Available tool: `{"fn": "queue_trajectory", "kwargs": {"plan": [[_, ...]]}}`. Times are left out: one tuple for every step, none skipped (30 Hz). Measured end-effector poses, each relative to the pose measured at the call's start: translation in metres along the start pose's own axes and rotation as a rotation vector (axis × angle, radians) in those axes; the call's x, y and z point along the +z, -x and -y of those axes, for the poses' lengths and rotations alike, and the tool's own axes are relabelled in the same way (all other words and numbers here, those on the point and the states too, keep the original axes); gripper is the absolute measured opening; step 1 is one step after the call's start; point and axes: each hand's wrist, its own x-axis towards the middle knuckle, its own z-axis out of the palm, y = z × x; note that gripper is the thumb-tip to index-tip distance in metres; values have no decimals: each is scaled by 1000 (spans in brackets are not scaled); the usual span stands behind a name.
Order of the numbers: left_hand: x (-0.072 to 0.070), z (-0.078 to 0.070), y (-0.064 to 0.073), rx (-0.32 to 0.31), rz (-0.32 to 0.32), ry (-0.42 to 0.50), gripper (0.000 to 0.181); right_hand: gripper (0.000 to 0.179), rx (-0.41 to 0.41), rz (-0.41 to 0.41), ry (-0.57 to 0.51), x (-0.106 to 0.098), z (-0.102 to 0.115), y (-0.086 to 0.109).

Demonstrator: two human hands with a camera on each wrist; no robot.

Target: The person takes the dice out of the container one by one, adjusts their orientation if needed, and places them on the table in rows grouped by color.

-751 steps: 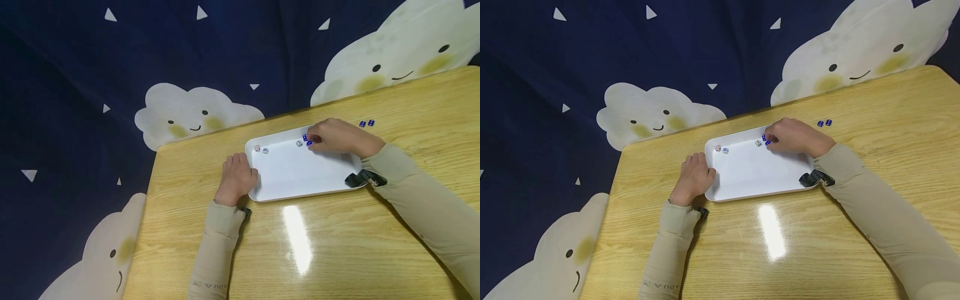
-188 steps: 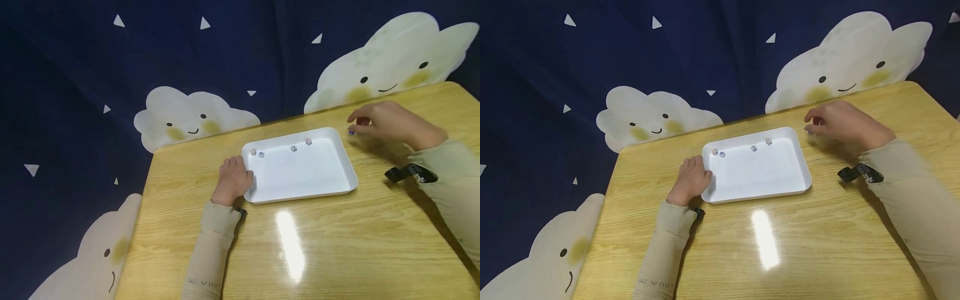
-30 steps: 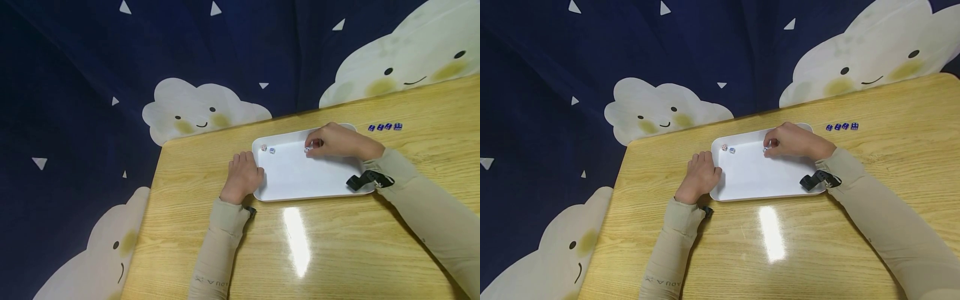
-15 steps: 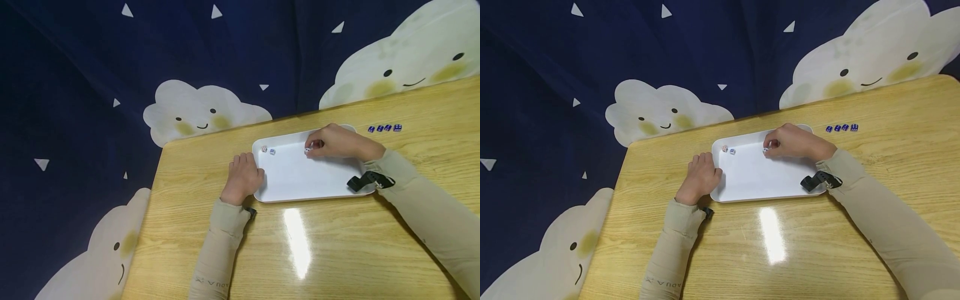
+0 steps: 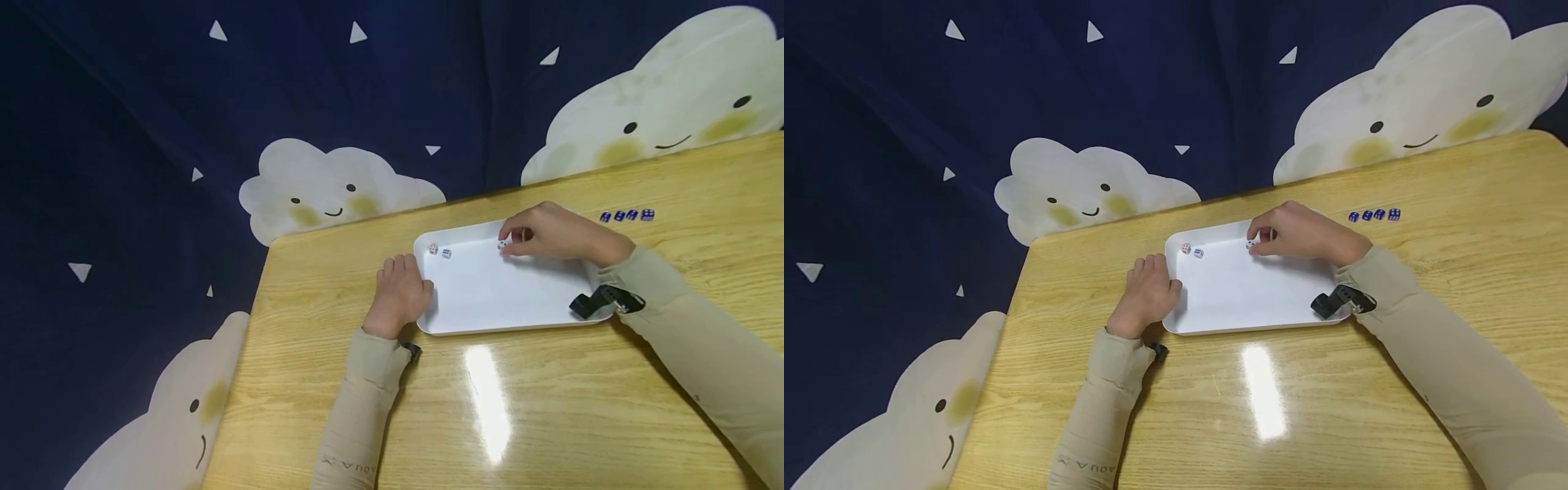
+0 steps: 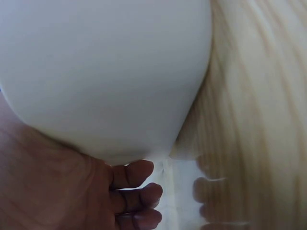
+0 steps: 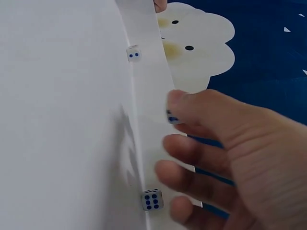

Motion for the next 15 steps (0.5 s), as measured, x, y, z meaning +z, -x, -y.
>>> {"fn": "queue_trajectory", "kwargs": {"plan": [[0,-1,0,0,0,0,36,12,0,-1,0,-2,1,1],[0,-1,0,1,1,-3,36,13,4,-1,0,-4,2,3],[0,-2,0,3,1,-4,36,13,7,-2,-2,-6,3,4],[0,-3,1,5,1,-4,36,13,9,-2,-5,-8,5,6],[0,-3,1,5,2,-3,36,14,13,-2,-7,-10,5,7],[0,-3,1,7,0,-4,36,14,14,-4,-4,-12,6,8],[0,-3,0,8,-2,-3,37,14,16,-7,1,-13,7,9],[0,-4,1,9,-2,-2,37,14,14,-12,8,-15,7,10],[0,-3,1,9,-3,0,37,14,10,-20,16,-16,7,11],[0,-3,1,8,-5,2,37,14,4,-29,25,-17,8,12],[0,-3,1,7,-6,3,37,14,0,-40,34,-19,8,13],[-1,-3,2,7,-7,5,37,14,-6,-53,43,-20,9,14],[-1,-2,2,8,-9,6,37,14,-10,-63,49,-22,9,15],[-1,-2,3,9,-10,5,37,14,-12,-72,50,-24,10,16],[-1,-2,3,11,-11,6,37,14,-12,-77,49,-26,11,18]]}}
